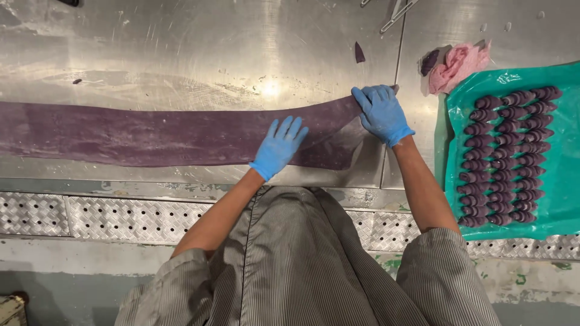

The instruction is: Rolling out, straightening, and measuring a long sheet of purple pastry dough on a stainless steel counter.

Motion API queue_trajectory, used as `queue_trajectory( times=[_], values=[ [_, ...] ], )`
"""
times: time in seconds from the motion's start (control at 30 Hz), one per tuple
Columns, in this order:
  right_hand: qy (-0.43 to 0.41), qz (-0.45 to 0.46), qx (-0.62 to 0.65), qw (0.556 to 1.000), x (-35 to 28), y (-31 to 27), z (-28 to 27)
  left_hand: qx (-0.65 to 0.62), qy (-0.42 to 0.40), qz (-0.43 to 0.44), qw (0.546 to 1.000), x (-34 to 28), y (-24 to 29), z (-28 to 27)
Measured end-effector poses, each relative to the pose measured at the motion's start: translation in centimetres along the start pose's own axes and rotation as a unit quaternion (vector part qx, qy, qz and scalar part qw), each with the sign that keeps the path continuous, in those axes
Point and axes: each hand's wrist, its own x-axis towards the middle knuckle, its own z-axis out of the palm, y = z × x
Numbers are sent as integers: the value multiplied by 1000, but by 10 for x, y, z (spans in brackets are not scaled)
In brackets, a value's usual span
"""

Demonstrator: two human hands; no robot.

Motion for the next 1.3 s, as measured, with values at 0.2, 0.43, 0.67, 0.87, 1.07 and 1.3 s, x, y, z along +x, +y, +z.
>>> queue_trajectory(
  times=[0.2,0.43,0.67,0.87,1.07,1.3],
  values=[
    [71,13,-105,992,-13,12,12,-36,14,-7,999,18,10,14],
    [90,19,-66,994,-81,-21,15,-134,12,106,985,-22,-17,24],
    [112,23,-56,992,-140,-71,37,-76,-17,158,984,-31,-21,12],
    [81,67,-32,994,-106,-82,20,-29,-59,113,991,-29,-10,26],
    [59,18,-69,996,-132,-89,26,-72,-91,211,971,-44,-34,27],
    [46,25,-55,997,-129,-108,22,-107,-74,120,984,-48,-30,1]
  ],
)
